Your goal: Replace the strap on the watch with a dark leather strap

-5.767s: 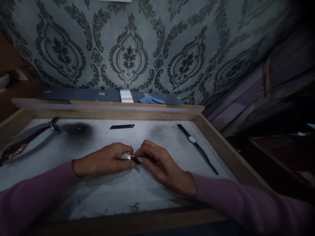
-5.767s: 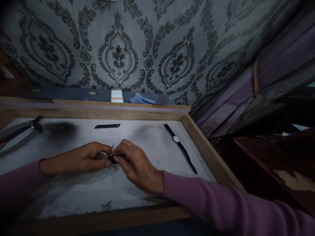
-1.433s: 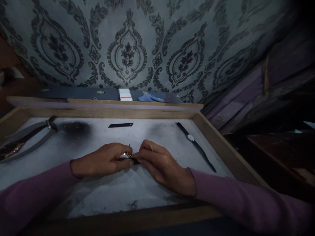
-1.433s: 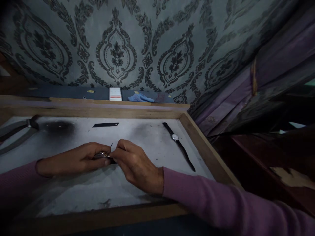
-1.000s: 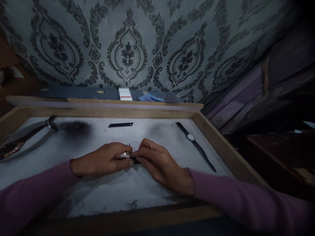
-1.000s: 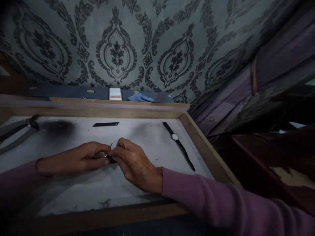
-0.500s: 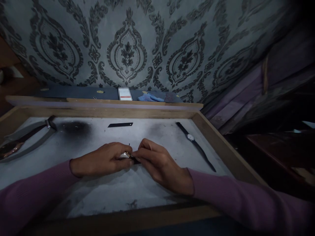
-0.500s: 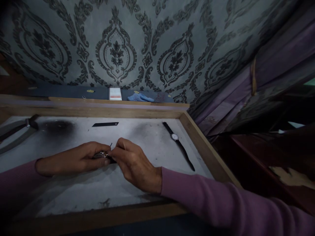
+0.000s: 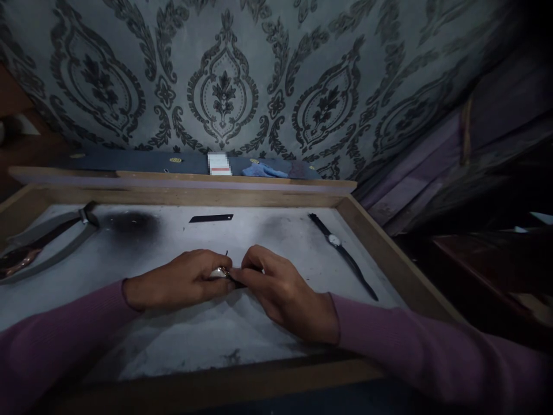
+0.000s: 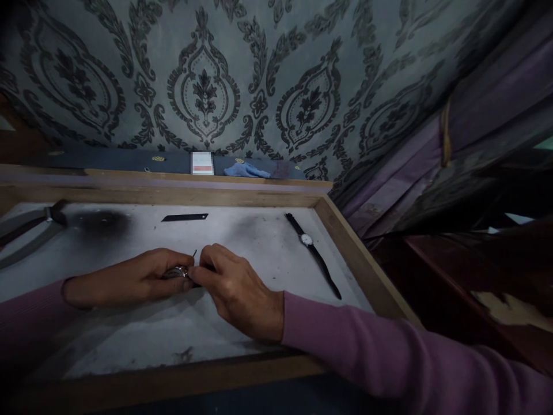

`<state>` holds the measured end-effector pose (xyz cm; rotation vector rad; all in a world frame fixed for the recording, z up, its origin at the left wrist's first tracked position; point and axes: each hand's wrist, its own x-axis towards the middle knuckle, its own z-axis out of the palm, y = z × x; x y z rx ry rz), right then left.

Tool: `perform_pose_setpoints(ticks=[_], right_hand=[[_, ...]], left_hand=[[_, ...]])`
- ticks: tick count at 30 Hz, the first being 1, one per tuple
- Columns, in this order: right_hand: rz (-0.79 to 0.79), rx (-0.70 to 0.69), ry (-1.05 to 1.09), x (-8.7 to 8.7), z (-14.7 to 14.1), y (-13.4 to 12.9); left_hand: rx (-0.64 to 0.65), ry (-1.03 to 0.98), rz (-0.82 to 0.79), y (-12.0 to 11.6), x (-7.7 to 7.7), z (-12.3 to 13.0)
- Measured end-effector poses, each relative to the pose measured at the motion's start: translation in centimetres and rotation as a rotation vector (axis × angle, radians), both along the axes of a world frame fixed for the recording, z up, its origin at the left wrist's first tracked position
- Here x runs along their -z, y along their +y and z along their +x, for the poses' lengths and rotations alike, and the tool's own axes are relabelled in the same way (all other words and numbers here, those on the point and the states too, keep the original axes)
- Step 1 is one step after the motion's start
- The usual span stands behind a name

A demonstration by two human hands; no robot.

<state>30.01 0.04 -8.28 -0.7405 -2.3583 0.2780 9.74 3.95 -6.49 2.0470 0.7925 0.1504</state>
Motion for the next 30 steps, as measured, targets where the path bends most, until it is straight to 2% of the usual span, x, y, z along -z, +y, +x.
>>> perform_pose_setpoints(ticks=[6, 14, 20, 23, 30], right_hand=[[0.065, 0.003, -0.07, 0.11, 0.09, -0.01], [0.24, 0.014, -0.209, -0.39, 0.05, -0.12], [0.346, -0.016, -0.221, -0.51, -0.03, -0.14], [0.348, 0.012, -0.196, -0.27, -0.01, -0.03], [0.2, 0.049, -0.152, -0.18, 0.25, -0.05]], left_hand=[[-0.006, -0.005, 0.008, -0.06, 0.24, -0.06], [0.005, 0.048, 0.035, -0.26, -0.2, 0.1], [0.004, 0.054, 0.05, -0.32, -0.3, 0.07], [-0.009, 0.044, 0.031, -0.27, -0.34, 0.12], [-0.006, 0.039, -0.004, -0.27, -0.49, 0.19]])
